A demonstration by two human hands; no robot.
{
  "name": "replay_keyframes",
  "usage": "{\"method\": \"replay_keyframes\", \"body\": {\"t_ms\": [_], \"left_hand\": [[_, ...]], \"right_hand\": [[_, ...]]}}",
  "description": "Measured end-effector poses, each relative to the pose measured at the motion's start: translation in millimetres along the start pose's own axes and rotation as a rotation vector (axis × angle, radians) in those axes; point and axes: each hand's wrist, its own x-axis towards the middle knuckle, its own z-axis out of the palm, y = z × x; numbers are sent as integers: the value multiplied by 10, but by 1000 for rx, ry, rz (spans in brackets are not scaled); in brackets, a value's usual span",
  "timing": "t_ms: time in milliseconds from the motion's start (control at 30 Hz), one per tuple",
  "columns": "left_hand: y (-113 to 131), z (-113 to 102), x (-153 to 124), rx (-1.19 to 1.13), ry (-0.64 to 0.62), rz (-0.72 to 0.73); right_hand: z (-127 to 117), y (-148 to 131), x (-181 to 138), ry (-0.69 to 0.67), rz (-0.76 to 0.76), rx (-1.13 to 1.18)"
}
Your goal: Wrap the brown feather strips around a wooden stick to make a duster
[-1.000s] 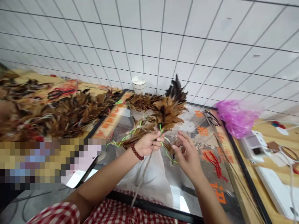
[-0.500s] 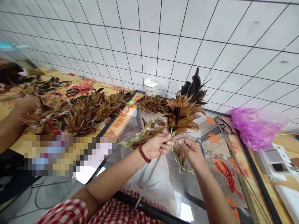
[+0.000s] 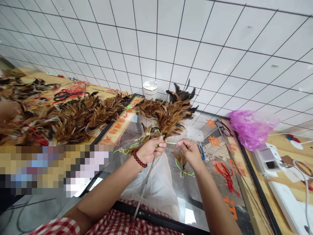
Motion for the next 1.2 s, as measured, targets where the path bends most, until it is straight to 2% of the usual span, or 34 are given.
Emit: {"method": "replay_keyframes", "body": {"t_ms": [67, 167, 233, 300, 433, 567, 733, 800, 900, 1067, 1133, 1200], "left_hand": [[-29, -43, 26, -28, 19, -8], [-78, -70, 54, -70, 4, -35], [-99, -64, 56, -98, -27, -23], [-107, -45, 40, -106, -62, 8], [-129, 24, -22, -7, -88, 59], [-209, 128, -79, 129, -66, 105], [-293, 234, -116, 247, 59, 155], [-303, 255, -129, 298, 61, 120], [-310, 278, -144, 390, 36, 48], [-389, 356, -138, 455, 98, 34], [-454, 389, -127, 458, 152, 73], [-519, 403, -120, 474, 187, 125]], "right_hand": [[24, -5, 17, 39, -76, 58], [191, -59, 30, 15, -147, 460], [332, -95, 41, -11, -74, 791], [419, -108, 56, -24, 31, 1030], [343, -75, 70, -53, 199, 1180], [205, -87, 3, -53, 284, 1134], [190, -137, -135, -173, 409, 1035], [151, -107, -157, -224, 402, 931], [49, -43, -161, -312, 412, 632], [-96, -65, -187, -272, 283, 87], [-125, -100, -211, -329, 230, 38], [-140, -122, -235, -401, 194, 107]]}}
